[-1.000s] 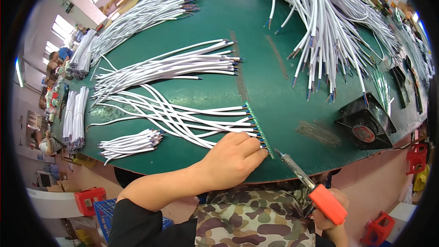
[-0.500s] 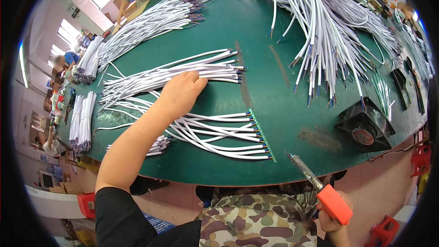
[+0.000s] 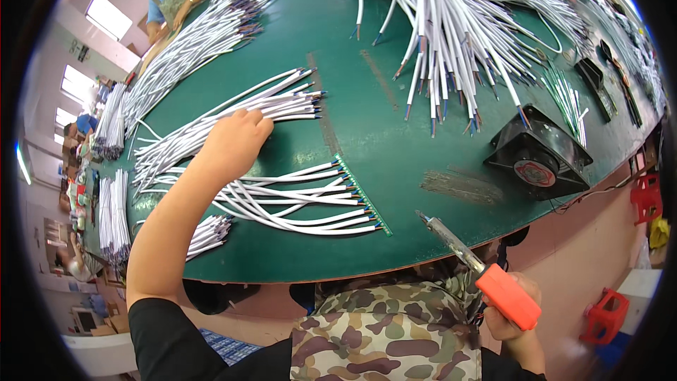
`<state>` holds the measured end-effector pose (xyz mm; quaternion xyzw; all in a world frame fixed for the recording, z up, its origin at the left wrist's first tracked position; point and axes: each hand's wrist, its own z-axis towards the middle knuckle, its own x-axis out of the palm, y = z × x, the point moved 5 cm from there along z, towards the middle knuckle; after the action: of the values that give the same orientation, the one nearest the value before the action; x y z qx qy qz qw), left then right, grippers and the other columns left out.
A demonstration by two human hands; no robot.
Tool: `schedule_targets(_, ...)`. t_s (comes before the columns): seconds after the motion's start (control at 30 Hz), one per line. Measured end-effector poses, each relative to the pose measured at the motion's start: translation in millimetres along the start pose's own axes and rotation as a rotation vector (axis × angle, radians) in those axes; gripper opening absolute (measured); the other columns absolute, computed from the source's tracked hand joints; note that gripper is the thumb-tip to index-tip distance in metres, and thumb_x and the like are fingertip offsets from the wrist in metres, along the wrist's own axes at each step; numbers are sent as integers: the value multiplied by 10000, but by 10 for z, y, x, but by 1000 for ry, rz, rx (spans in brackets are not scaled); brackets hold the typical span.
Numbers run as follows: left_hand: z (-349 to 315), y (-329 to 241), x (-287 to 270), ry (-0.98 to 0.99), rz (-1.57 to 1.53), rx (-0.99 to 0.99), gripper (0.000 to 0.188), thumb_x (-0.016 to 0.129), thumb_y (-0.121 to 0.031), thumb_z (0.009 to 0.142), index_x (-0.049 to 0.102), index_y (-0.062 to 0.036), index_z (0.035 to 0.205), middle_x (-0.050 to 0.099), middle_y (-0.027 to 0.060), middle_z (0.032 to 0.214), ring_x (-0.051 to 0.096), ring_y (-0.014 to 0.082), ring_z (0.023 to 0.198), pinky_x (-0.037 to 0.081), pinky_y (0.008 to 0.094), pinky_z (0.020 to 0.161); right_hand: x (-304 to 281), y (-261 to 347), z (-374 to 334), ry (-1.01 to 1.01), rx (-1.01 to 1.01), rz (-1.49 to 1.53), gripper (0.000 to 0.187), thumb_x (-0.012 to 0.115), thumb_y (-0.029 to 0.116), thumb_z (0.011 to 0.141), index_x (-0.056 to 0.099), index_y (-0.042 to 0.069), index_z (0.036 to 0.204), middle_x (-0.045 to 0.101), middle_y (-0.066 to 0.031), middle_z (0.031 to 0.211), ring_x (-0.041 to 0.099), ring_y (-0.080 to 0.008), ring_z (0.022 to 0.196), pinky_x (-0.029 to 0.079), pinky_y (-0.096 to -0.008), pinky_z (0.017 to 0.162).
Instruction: The person solders wire bundles to a small circuit board component using a soldering iron.
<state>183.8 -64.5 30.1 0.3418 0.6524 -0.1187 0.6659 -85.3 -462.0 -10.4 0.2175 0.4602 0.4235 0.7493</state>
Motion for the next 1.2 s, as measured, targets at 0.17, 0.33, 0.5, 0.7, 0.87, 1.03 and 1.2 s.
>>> schedule_targets(0.17,-114,86,45,-22,-113,26,115,598,-9,801,578,-32,913,633,120,946,624,350,900,499,445,795,-27,8,15,-20,-42,-16,74,657,148,826,668,77,840,646,-53,755,649,-263,638,516,-358,570)
schedule_targets(0.33,-152,-57,-183,-360,-761,-76,242,626,76,858,627,-12,1084,597,92,919,616,198,849,526,315,769,-3,-83,-65,-60,-21,1,85,676,145,835,671,62,852,654,-63,763,643,-256,631,517,-347,584)
schedule_targets(0.5,-27,-1085,-629,-353,-1168,234,391,591,64,878,631,-71,1242,539,86,870,542,242,770,468,340,707,-108,-69,-107,-36,43,-49,79,683,126,852,677,48,864,669,-71,777,649,-222,642,525,-336,607)
schedule_targets(0.7,-164,-1275,-479,-206,-1378,350,439,539,90,929,606,-36,1344,552,34,907,529,105,732,449,237,627,-38,-34,-111,0,42,-83,107,681,151,872,674,44,859,673,-80,780,653,-213,648,525,-333,603)
schedule_targets(0.87,-215,-1312,-340,17,-1841,52,368,550,41,975,591,-7,1338,551,9,924,535,44,699,452,201,601,-3,30,-6,43,-1,-14,66,678,113,828,664,49,838,669,-96,790,653,-229,651,520,-341,596)
schedule_targets(1.03,-351,-1408,-288,145,-1995,-65,352,614,11,967,568,6,1316,600,14,956,566,61,790,483,230,692,-20,44,-55,8,69,15,54,682,108,804,668,61,826,671,-90,769,654,-237,650,519,-350,595)
schedule_targets(1.2,-394,-1559,-395,-9,-1387,27,369,679,43,899,597,-25,1252,650,72,970,643,161,834,536,287,732,11,50,-83,-17,-1,-93,85,696,142,822,672,61,822,669,-99,767,654,-246,645,512,-350,591)
